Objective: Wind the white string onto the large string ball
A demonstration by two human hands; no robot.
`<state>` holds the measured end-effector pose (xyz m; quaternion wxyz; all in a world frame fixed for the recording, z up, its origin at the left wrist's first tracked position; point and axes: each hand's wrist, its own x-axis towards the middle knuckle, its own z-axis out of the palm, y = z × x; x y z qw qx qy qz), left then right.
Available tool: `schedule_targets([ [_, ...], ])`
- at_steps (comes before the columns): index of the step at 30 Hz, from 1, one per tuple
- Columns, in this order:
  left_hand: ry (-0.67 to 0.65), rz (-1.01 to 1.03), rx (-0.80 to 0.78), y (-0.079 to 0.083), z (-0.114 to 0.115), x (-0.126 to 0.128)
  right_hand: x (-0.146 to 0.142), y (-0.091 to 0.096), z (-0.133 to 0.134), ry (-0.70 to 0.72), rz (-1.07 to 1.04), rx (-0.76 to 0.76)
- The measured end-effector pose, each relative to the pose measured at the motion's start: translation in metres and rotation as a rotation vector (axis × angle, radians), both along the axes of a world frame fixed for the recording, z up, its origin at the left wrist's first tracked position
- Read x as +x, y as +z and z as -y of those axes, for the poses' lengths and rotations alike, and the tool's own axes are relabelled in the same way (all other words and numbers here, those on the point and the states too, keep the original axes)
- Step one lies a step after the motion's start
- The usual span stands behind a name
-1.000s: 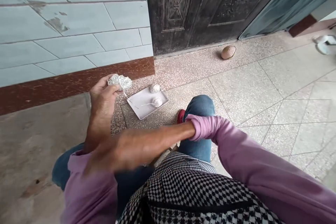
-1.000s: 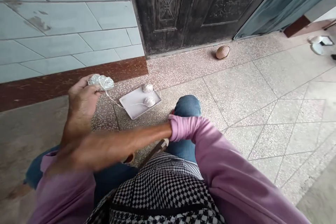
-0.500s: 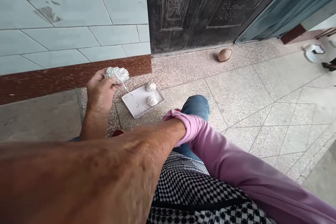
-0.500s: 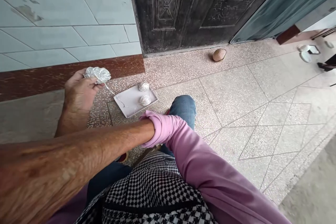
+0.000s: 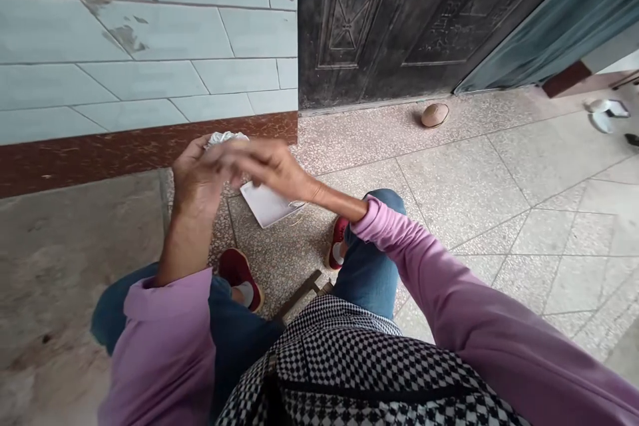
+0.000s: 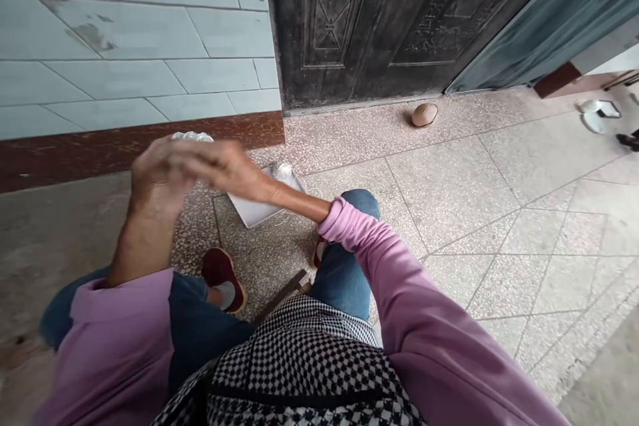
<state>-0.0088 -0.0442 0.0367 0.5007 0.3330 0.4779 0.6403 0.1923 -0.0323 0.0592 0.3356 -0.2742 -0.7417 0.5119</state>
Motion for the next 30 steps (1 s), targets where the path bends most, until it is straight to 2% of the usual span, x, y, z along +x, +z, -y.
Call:
schedule_targets([
  [2, 0.022, 0.012, 0.011, -0.001, -0.002, 0.001, 0.008, -0.006, -0.028, -0.174, -0.104, -0.118],
  [4, 0.006, -0.011, 0.014, -0.004, -0.005, 0.000, 0.014, -0.012, -0.049, -0.290, -0.178, -0.303],
  [6, -0.072, -0.062, 0.019, -0.007, -0.008, -0.002, 0.015, -0.020, -0.058, -0.193, -0.147, -0.435],
  [8, -0.128, -0.109, 0.036, -0.008, -0.010, -0.003, 0.011, -0.028, -0.057, -0.083, -0.110, -0.481],
  [11, -0.132, -0.135, 0.048, -0.008, -0.012, -0.001, 0.005, -0.036, -0.046, -0.071, -0.060, -0.435],
  [13, -0.116, -0.136, 0.051, -0.006, -0.012, 0.002, 0.006, -0.035, -0.035, -0.098, 0.009, -0.340],
  [15, -0.099, -0.146, 0.063, -0.005, -0.012, 0.006, 0.010, -0.027, -0.024, -0.080, 0.099, -0.219],
  [18, -0.030, -0.165, 0.079, -0.004, -0.012, 0.010, 0.018, -0.004, -0.012, 0.024, 0.190, -0.079],
  [21, -0.030, -0.222, 0.095, -0.003, -0.009, 0.013, 0.025, 0.022, -0.021, -0.015, 0.141, 0.020],
  [24, -0.159, -0.257, 0.088, 0.000, -0.001, 0.016, 0.031, 0.033, -0.047, -0.089, 0.084, 0.040],
  [27, -0.231, -0.184, 0.063, 0.003, 0.005, 0.020, 0.034, 0.020, -0.068, -0.139, 0.031, -0.032],
  [30, -0.219, -0.073, 0.073, 0.006, 0.007, 0.024, 0.032, -0.006, -0.069, -0.107, 0.023, -0.112],
])
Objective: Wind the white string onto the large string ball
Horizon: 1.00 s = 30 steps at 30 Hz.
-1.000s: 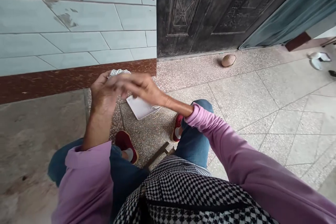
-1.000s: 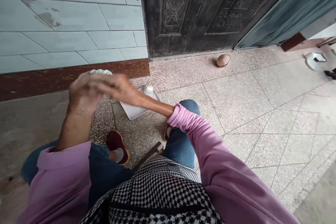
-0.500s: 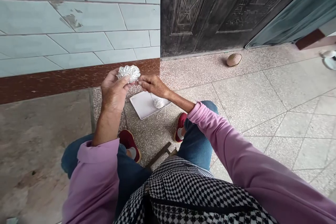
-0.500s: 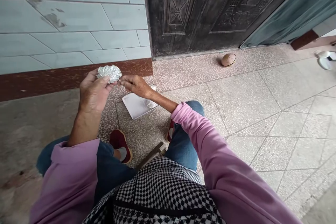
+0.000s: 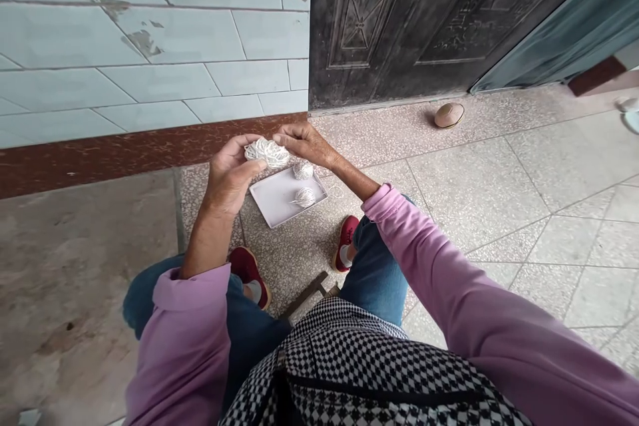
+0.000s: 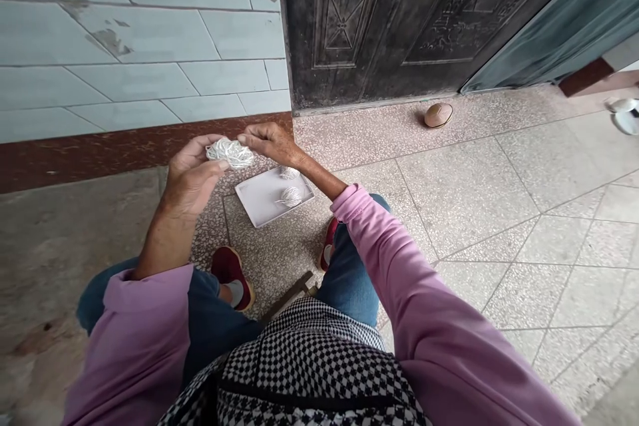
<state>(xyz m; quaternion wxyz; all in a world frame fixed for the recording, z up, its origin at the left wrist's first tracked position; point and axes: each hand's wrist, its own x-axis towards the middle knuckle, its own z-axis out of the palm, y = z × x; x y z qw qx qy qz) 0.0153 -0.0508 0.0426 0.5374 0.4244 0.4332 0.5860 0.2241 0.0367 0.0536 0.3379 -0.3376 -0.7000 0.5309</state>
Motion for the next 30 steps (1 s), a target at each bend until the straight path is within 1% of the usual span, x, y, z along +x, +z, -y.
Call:
schedule_targets([
  [2, -0.001, 0.058, 0.002, 0.001, -0.002, 0.003, -0.002, -0.014, 0.006, 0.027, -0.020, -0.061],
  [4, -0.015, 0.087, -0.002, 0.002, -0.004, 0.005, -0.004, -0.023, 0.012, 0.041, -0.045, -0.108],
  [6, -0.008, 0.094, -0.009, 0.002, -0.006, 0.008, -0.005, -0.028, 0.017, 0.064, -0.041, -0.128],
  [8, 0.026, 0.084, -0.012, 0.002, -0.007, 0.009, -0.006, -0.031, 0.020, 0.086, -0.016, -0.121],
  [13, 0.154, -0.028, 0.023, -0.004, -0.008, 0.004, -0.012, -0.027, 0.031, 0.104, 0.051, -0.097],
  [15, 0.164, -0.067, 0.061, -0.009, -0.008, -0.003, -0.014, -0.021, 0.036, 0.074, 0.064, -0.125],
  [17, 0.125, -0.095, 0.086, -0.011, -0.008, -0.012, -0.015, -0.015, 0.041, 0.044, 0.062, -0.153],
  [20, 0.060, -0.118, 0.048, -0.009, -0.005, -0.020, -0.017, -0.006, 0.046, 0.037, 0.049, -0.175],
  [23, 0.100, -0.092, -0.008, -0.004, -0.002, -0.022, -0.017, 0.000, 0.047, 0.053, 0.055, -0.160],
  [25, 0.124, -0.094, -0.024, -0.002, 0.000, -0.023, -0.016, 0.000, 0.046, 0.065, 0.076, -0.127],
  [27, 0.093, -0.111, -0.045, -0.001, 0.000, -0.025, -0.014, -0.002, 0.045, 0.072, 0.101, -0.090],
  [30, 0.039, -0.099, -0.075, -0.002, 0.000, -0.026, -0.012, -0.012, 0.042, 0.089, 0.106, -0.031],
])
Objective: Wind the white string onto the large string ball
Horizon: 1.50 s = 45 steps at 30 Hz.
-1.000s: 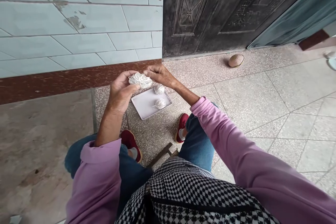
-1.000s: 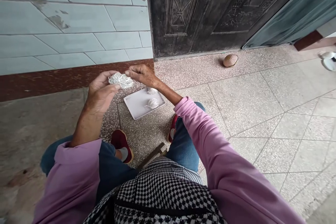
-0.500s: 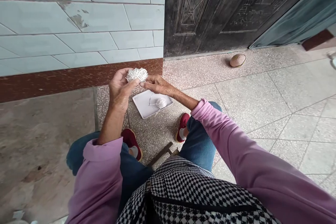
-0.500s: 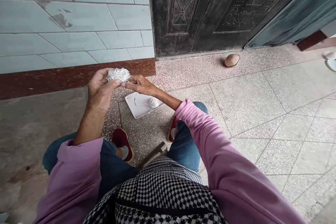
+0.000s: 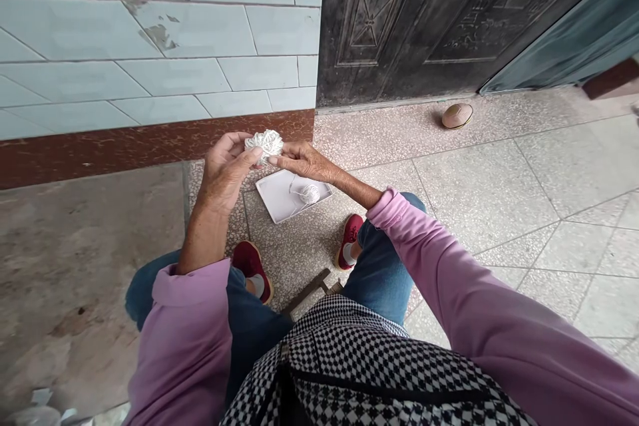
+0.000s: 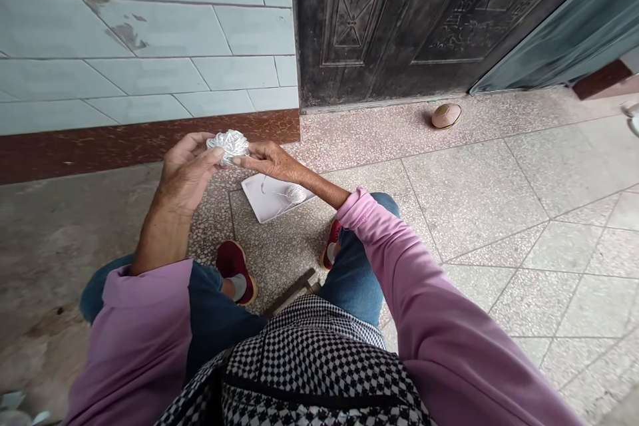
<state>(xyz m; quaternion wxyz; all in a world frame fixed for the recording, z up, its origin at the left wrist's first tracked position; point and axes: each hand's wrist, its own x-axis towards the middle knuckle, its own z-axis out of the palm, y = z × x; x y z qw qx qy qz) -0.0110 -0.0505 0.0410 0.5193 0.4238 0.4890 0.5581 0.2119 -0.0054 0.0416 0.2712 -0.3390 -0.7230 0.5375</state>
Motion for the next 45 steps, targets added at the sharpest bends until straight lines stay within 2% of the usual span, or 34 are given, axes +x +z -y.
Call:
schedule_targets([
  [5, -0.015, 0.037, 0.012, 0.000, 0.003, 0.005, 0.004, -0.016, -0.006, 0.090, -0.096, 0.086],
  [9, -0.028, 0.027, -0.006, -0.003, 0.002, 0.006, 0.007, -0.021, -0.011, 0.104, -0.104, 0.127],
  [17, 0.120, -0.011, -0.005, -0.006, -0.004, 0.012, 0.009, -0.029, -0.014, 0.084, -0.005, 0.223],
  [21, 0.200, -0.062, 0.026, -0.010, -0.010, 0.012, 0.007, -0.023, 0.001, 0.202, 0.096, 0.168],
  [24, 0.227, -0.227, 0.061, -0.012, -0.011, 0.010, 0.009, -0.007, 0.004, 0.304, 0.076, 0.121],
  [26, 0.177, -0.356, 0.067, -0.011, -0.008, 0.009, 0.014, 0.007, -0.002, 0.258, 0.019, 0.107],
  [28, 0.047, -0.405, 0.058, -0.009, -0.003, 0.010, 0.020, 0.020, -0.014, 0.126, -0.003, 0.120],
  [31, -0.157, -0.299, 0.037, -0.004, 0.004, 0.012, 0.029, 0.030, -0.033, -0.058, 0.024, 0.128],
  [33, -0.186, -0.169, 0.034, -0.002, 0.007, 0.015, 0.033, 0.028, -0.038, -0.095, 0.053, 0.109],
  [36, -0.126, 0.006, 0.057, -0.005, 0.006, 0.019, 0.033, 0.015, -0.035, -0.038, 0.099, 0.103],
  [40, -0.029, 0.112, 0.073, -0.014, -0.003, 0.017, 0.023, -0.002, -0.016, 0.085, 0.178, 0.180],
  [42, 0.006, 0.091, 0.062, -0.019, -0.008, 0.012, 0.018, -0.005, -0.009, 0.135, 0.217, 0.227],
  [45, 0.053, -0.082, 0.042, -0.024, -0.012, 0.004, 0.016, -0.005, -0.005, 0.238, 0.240, 0.231],
])
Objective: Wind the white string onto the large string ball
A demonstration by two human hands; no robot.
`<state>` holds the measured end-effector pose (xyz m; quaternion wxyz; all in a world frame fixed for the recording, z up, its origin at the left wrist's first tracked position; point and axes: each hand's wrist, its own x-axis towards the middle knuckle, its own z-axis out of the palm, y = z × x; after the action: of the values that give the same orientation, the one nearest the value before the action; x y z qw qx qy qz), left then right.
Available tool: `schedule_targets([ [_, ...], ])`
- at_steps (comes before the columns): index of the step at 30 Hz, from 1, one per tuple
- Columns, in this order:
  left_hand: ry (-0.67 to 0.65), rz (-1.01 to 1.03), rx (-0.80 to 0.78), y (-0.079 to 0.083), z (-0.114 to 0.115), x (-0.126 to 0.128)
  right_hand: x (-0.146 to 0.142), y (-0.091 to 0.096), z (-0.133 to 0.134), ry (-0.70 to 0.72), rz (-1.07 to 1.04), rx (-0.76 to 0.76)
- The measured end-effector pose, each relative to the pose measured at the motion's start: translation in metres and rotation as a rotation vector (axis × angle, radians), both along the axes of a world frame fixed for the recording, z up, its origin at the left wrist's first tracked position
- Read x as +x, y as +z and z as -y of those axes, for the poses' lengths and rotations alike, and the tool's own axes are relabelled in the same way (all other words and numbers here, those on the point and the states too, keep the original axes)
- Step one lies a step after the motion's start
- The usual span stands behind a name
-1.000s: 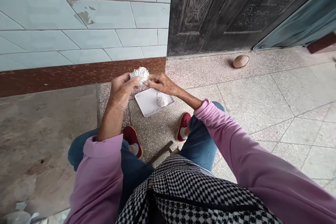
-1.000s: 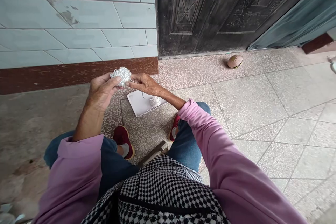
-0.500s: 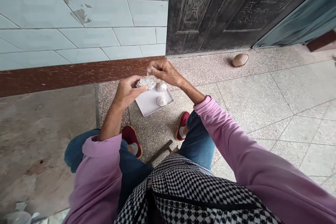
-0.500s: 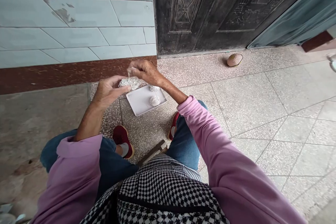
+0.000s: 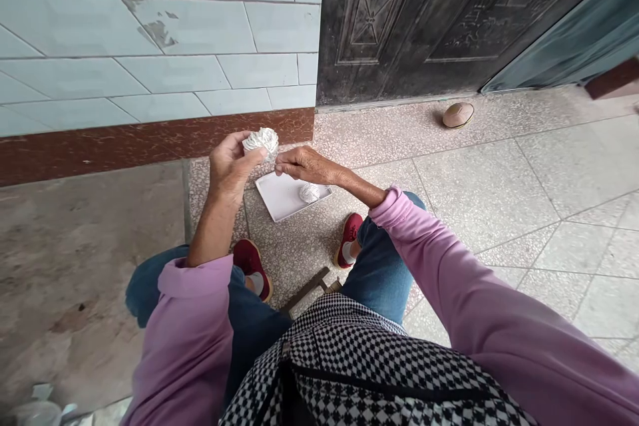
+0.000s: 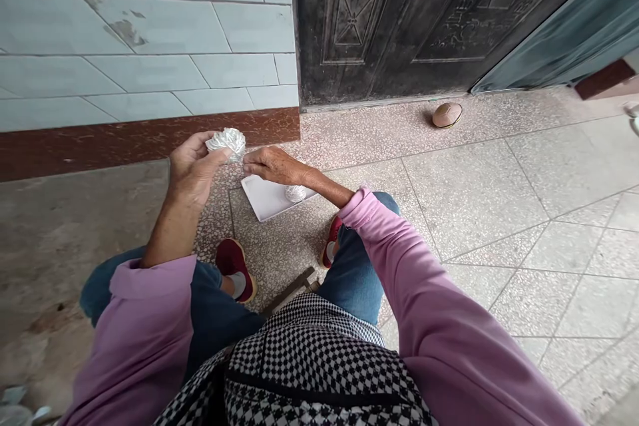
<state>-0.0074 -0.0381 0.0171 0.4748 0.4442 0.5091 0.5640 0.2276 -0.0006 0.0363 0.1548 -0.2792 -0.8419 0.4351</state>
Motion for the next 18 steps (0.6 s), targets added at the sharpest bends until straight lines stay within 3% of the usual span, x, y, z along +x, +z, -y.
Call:
schedule_targets([
  [4, 0.040, -0.245, -0.034, 0.002, 0.003, -0.001, 0.001, 0.003, -0.007, 0.051, -0.122, -0.068],
  [8, -0.132, -0.313, -0.093, 0.012, 0.012, 0.004, 0.005, 0.017, -0.015, -0.088, -0.246, -0.132],
  [13, -0.336, -0.186, -0.115, 0.024, 0.020, 0.009, 0.010, 0.032, -0.022, -0.292, -0.128, -0.155],
  [18, -0.278, 0.067, -0.070, 0.026, 0.021, 0.015, 0.009, 0.012, -0.027, -0.232, -0.158, -0.155],
])
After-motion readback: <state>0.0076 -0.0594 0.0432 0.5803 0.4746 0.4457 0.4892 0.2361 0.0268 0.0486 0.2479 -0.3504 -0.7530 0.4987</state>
